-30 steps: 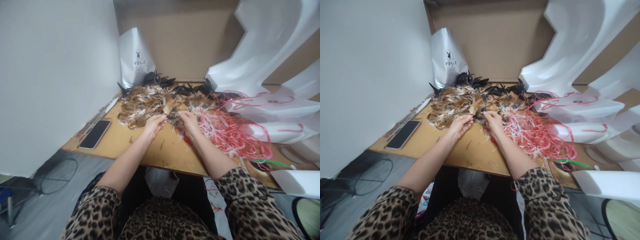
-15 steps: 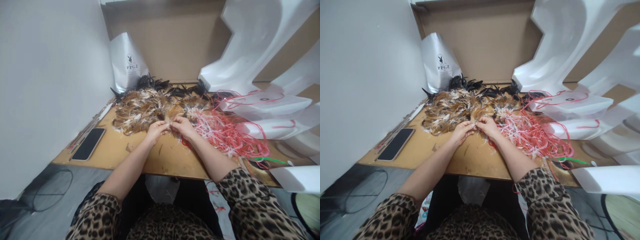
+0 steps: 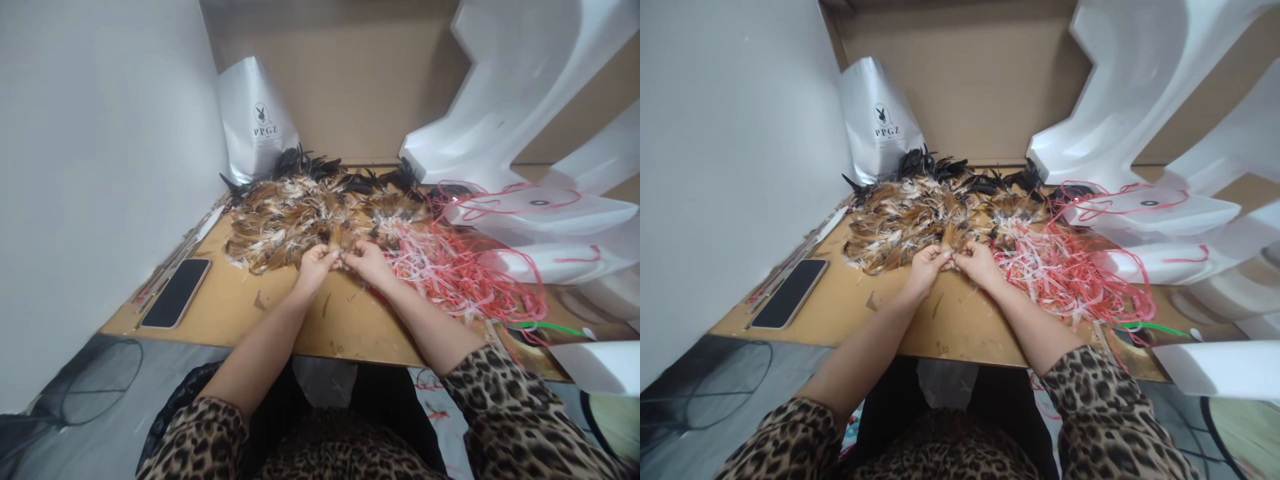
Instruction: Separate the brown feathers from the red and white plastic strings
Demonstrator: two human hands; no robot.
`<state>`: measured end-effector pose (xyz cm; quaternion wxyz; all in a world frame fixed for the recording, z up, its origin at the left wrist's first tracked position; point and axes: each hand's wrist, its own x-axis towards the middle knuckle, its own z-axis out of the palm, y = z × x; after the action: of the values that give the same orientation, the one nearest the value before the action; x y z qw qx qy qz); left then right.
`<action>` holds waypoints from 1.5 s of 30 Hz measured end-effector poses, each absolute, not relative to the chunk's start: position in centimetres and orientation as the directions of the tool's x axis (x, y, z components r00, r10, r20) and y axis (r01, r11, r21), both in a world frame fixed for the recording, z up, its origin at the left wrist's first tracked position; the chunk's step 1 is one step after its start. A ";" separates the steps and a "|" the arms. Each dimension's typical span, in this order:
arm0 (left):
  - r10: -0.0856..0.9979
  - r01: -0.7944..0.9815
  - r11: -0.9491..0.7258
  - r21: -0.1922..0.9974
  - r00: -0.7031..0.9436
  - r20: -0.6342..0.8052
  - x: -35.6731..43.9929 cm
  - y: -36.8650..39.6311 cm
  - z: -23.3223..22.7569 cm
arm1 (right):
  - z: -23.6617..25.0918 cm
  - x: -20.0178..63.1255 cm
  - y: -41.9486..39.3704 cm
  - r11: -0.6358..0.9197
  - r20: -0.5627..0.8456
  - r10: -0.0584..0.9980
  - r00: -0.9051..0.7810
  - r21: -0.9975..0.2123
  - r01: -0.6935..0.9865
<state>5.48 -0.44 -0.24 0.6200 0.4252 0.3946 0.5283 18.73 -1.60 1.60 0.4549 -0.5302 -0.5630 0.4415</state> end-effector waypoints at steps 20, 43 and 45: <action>0.956 -0.578 0.291 0.762 0.215 -0.202 6.1 -1.0 0.3 | 0.1 19.5 -0.7 0.099 0.100 0.995 0.008 -0.990 0.099; 0.974 -0.365 0.186 0.912 0.190 -0.122 6.6 -0.7 -0.1 | 1.3 19.4 -1.4 0.020 0.030 0.999 -0.033 -0.967 -0.254; 0.958 -0.425 0.252 0.870 0.237 -0.162 6.6 -0.9 0.2 | 0.9 19.3 -1.2 0.011 0.017 1.000 -0.017 -0.952 -0.306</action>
<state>6.61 -0.92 0.24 0.6993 0.3600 0.3704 0.4942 19.31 -1.25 0.91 0.5701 -0.4083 -0.4250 0.5724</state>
